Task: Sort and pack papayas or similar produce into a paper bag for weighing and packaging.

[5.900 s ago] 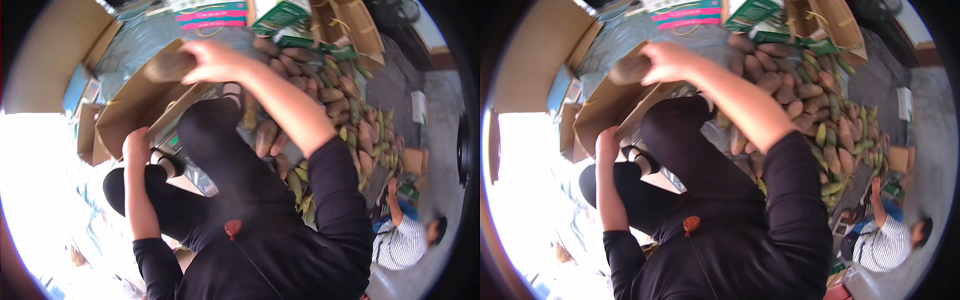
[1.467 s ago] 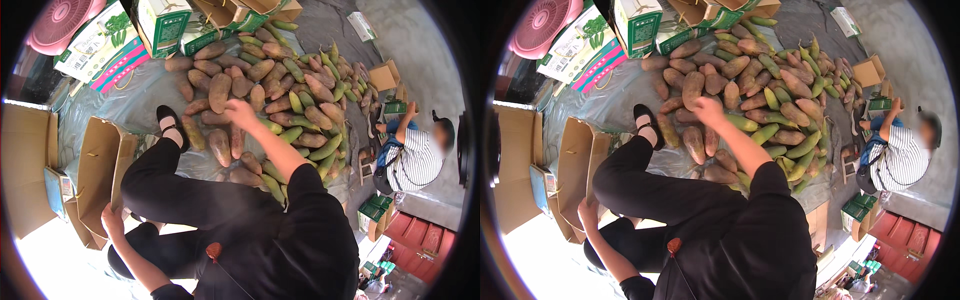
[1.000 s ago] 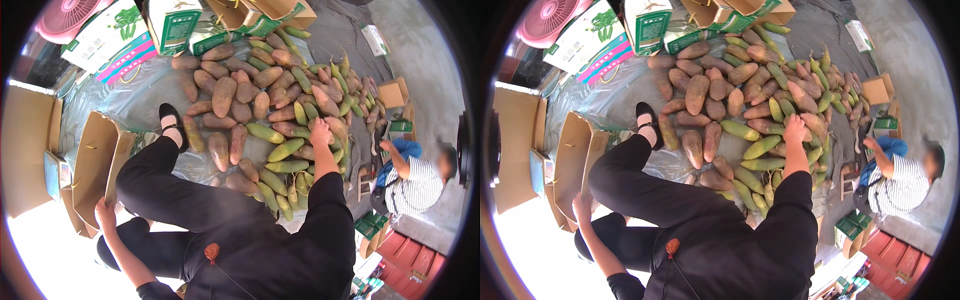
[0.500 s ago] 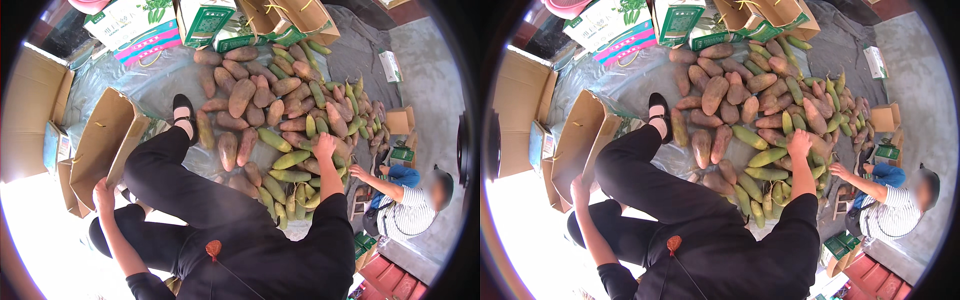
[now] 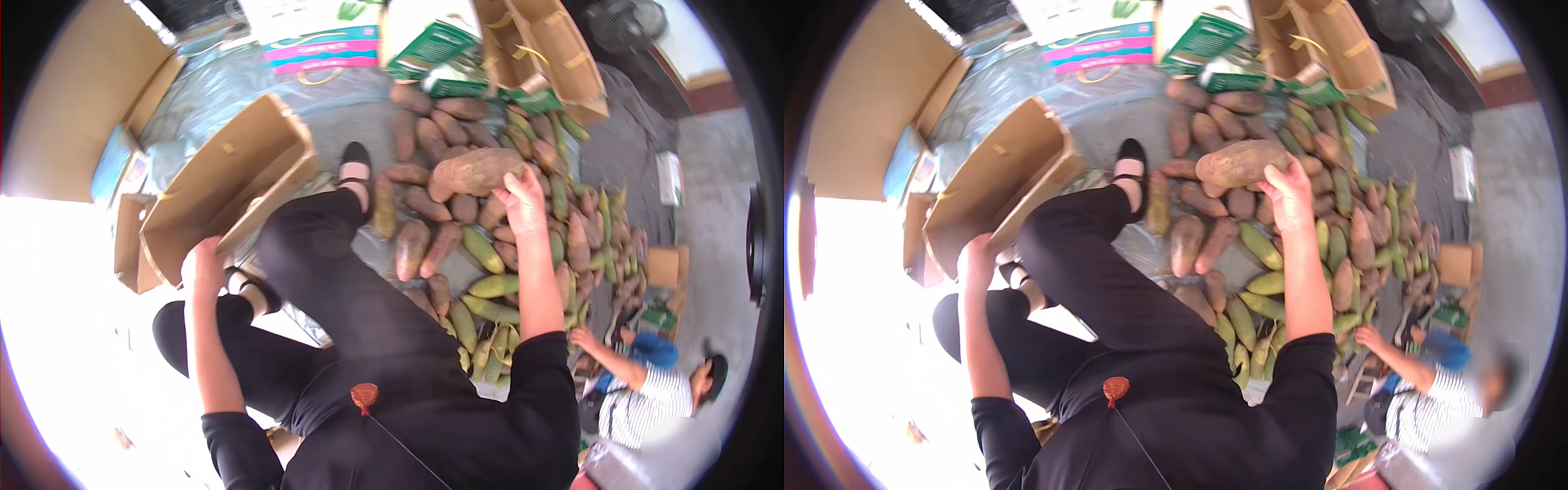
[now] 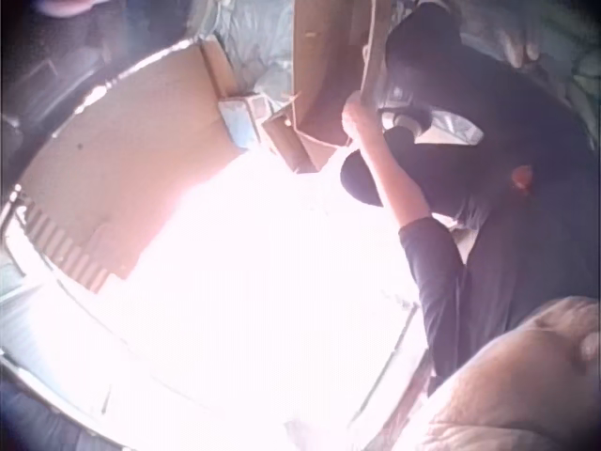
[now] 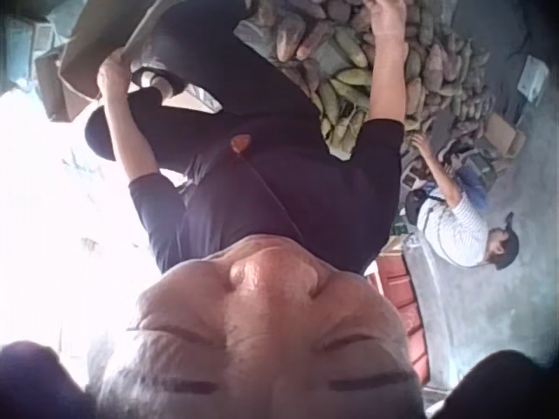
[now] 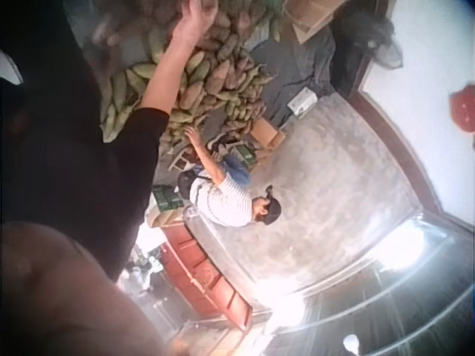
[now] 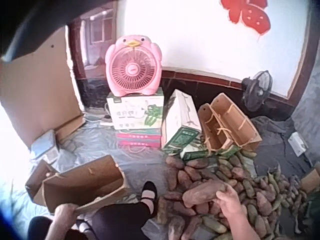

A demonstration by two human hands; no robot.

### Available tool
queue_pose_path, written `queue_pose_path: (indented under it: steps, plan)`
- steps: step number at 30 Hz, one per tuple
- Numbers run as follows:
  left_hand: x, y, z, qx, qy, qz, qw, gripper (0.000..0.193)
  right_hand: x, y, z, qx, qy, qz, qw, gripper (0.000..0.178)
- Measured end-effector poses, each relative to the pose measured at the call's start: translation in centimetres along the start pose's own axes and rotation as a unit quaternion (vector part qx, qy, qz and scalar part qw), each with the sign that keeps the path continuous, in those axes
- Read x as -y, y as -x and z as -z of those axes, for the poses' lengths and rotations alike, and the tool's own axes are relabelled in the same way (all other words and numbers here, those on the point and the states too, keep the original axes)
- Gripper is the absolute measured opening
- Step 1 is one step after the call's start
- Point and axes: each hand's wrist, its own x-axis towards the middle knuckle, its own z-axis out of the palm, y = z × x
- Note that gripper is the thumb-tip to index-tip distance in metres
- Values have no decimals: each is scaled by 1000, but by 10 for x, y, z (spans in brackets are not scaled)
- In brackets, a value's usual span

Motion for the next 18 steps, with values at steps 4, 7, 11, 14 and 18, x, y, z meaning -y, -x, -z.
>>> queue_pose_path:
  steps: [4,7,11,14,18]
  plan:
    - [-7,-1,3,7,-1,-1,1000,24,27,-12,-90,104,14,27,994,51]
    - [4,2,-3,-13,-6,-25,1000,24,29,-16,-158,161,16,46,986,55]
    - [4,5,-4,-23,-3,-40,999,25,24,-13,-238,226,23,60,972,58]
    - [12,7,-7,-21,-3,-32,999,26,8,-12,-287,279,84,73,954,61]
    - [8,6,0,-11,0,-42,999,27,-43,-27,-328,322,236,125,908,56]
